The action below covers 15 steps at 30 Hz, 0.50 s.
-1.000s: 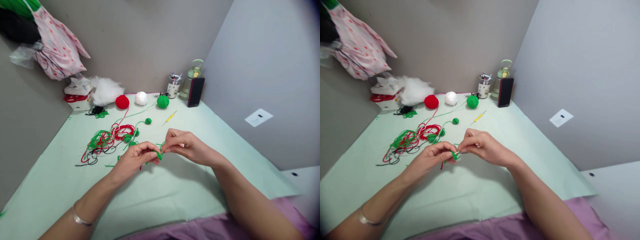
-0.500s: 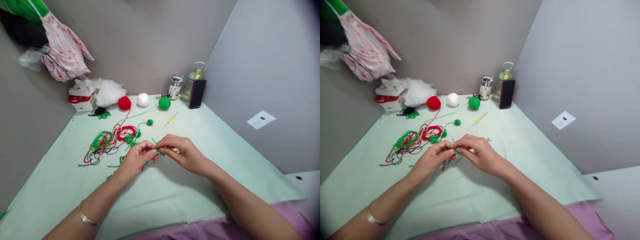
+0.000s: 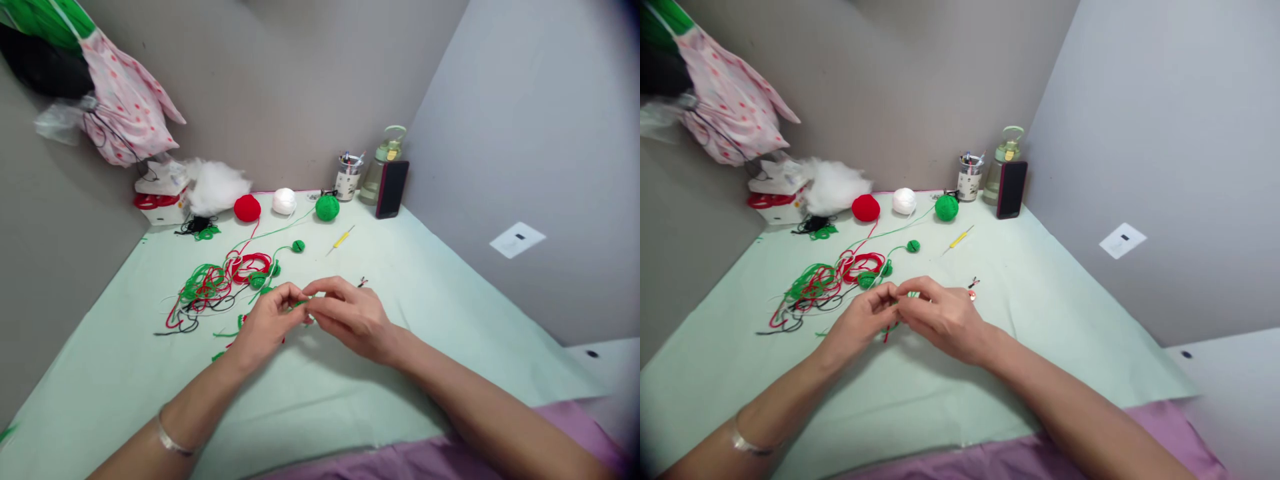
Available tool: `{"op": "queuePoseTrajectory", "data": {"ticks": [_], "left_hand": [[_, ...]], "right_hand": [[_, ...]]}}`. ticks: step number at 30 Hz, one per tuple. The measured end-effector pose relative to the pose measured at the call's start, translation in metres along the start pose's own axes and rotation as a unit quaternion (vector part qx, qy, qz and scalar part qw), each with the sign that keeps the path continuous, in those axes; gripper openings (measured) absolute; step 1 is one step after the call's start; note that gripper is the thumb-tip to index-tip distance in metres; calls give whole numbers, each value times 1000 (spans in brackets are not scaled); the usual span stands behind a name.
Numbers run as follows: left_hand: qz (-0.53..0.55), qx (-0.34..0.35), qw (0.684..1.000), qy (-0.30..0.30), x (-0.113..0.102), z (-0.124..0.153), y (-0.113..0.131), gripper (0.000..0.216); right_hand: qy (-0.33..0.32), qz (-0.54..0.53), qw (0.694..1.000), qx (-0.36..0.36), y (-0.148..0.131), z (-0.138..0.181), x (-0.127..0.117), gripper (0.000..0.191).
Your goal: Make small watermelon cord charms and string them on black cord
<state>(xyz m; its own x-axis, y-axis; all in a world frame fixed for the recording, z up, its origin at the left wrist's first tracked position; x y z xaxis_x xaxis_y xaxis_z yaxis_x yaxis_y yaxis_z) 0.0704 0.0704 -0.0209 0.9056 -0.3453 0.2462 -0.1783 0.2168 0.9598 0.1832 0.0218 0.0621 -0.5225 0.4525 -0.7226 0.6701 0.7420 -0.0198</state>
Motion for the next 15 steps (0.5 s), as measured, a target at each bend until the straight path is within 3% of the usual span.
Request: {"op": "queuePoseTrajectory", "data": {"ticks": [2,4,5,7,9,12,15], "left_hand": [[8,12,1000,-2,1,-1,1,20],[23,15,999,-19,5,0,1,22],[31,12,999,-33,8,1,1,23],[33,6,998,-57,14,4,2,24],[15,5,998,-58,15,6,2,22],[-61,34,997,-32,11,6,5,14],[-97,65,993,-24,9,5,7,9]], "right_hand": [[5,-48,999,19,-1,-1,0,14],[-30,-184,976,110,11,-2,9,12],[-60,-274,944,176,20,-1,18,12],[-114,-428,846,297,33,6,36,13],[-140,-508,768,363,39,11,44,15],[-108,-568,718,387,45,8,30,18],[-63,-603,710,359,47,2,7,19]]}}
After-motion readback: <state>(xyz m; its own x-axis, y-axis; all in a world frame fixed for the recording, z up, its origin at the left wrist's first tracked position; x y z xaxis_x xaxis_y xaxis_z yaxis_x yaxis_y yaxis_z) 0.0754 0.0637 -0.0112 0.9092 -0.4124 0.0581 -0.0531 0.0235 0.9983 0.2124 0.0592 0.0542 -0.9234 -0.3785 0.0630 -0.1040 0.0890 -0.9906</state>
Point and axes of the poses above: each hand's wrist, its own z-axis away from the middle knuckle, its own x-axis out of the palm, y = z × x, the point moved 8 cm from there along -z, towards the middle knuckle, and after that the axes turned 15 degrees about z, right-handed, at the moved point
